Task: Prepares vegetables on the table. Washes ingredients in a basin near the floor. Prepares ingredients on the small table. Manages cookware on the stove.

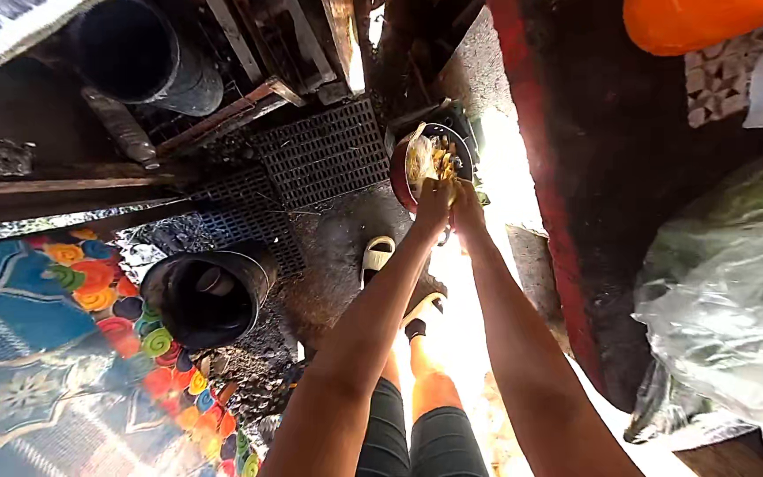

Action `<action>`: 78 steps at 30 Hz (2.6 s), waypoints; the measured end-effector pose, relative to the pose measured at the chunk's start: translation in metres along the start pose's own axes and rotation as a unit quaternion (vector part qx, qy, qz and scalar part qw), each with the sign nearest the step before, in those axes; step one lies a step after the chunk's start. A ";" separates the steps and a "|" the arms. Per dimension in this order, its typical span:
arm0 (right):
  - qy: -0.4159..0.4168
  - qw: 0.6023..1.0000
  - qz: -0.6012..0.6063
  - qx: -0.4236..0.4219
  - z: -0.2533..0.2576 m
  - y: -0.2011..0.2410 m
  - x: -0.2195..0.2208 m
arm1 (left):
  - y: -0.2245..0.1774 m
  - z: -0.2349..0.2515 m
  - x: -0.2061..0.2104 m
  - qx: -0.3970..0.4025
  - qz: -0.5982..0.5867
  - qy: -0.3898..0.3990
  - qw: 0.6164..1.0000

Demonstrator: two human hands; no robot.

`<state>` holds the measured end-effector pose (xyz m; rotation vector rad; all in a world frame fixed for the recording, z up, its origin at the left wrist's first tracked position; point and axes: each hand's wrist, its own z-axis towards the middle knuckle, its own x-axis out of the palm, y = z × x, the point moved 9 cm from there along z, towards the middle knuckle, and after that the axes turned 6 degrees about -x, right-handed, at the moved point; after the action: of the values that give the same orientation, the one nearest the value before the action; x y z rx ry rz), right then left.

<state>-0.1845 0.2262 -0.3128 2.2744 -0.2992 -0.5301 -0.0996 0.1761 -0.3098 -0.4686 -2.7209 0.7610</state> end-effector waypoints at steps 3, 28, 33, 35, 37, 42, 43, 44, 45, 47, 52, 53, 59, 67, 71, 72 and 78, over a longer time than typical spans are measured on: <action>0.032 0.994 0.099 0.037 0.005 -0.002 0.009 | -0.006 0.011 -0.007 0.013 -0.039 0.015 0.999; 0.071 0.991 -0.076 -0.089 0.001 0.021 0.029 | -0.014 0.034 -0.032 0.110 -0.006 -0.098 0.989; 0.090 0.988 -0.099 -0.074 0.001 0.019 0.034 | -0.006 0.032 -0.034 0.046 -0.013 -0.078 0.996; 0.083 0.989 -0.104 -0.063 0.001 0.018 0.037 | -0.005 0.033 -0.037 0.035 -0.017 -0.077 0.996; 0.067 0.993 -0.088 -0.047 0.004 0.015 0.036 | -0.003 0.034 -0.034 0.048 -0.002 -0.066 0.997; 0.033 0.999 0.012 0.004 0.029 -0.002 0.027 | 0.017 0.032 -0.021 0.048 -0.083 -0.013 0.995; 0.045 0.999 0.014 0.003 0.028 0.000 0.027 | 0.017 0.035 -0.024 0.035 -0.112 -0.004 0.993; 0.049 0.999 0.015 0.002 0.025 0.001 0.025 | 0.017 0.038 -0.025 0.014 -0.135 0.007 0.991; 0.054 0.998 0.020 -0.006 0.024 0.002 0.024 | 0.015 0.041 -0.025 -0.007 -0.147 0.020 0.989; 0.069 0.997 0.019 -0.026 0.020 0.002 0.024 | 0.012 0.047 -0.025 -0.031 -0.144 0.038 0.988; 0.069 0.996 -0.021 -0.042 0.016 -0.005 0.032 | 0.008 0.057 -0.040 -0.009 -0.097 0.034 0.995; 0.066 0.997 -0.018 -0.036 0.016 -0.006 0.034 | 0.007 0.057 -0.043 0.004 -0.093 0.036 0.995; 0.017 0.998 0.050 -0.022 0.018 -0.012 0.038 | 0.007 0.060 -0.042 0.074 -0.041 0.060 0.995; 0.051 0.991 0.126 0.011 0.009 -0.019 0.032 | 0.006 0.057 -0.040 0.021 -0.122 0.073 0.990; 0.027 0.997 -0.021 -0.074 0.014 -0.017 0.019 | 0.001 0.052 -0.037 0.015 -0.076 0.075 0.994; 0.023 0.992 -0.073 -0.098 0.016 -0.013 0.017 | 0.001 0.052 -0.036 0.021 -0.062 0.079 0.995; 0.043 0.975 -0.189 -0.110 0.006 0.009 0.024 | 0.003 0.044 -0.034 0.007 -0.110 0.075 0.991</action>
<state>-0.1662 0.2070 -0.3168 2.1352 0.2337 -0.6203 -0.0831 0.1462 -0.3535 -0.2079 -2.5700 0.6565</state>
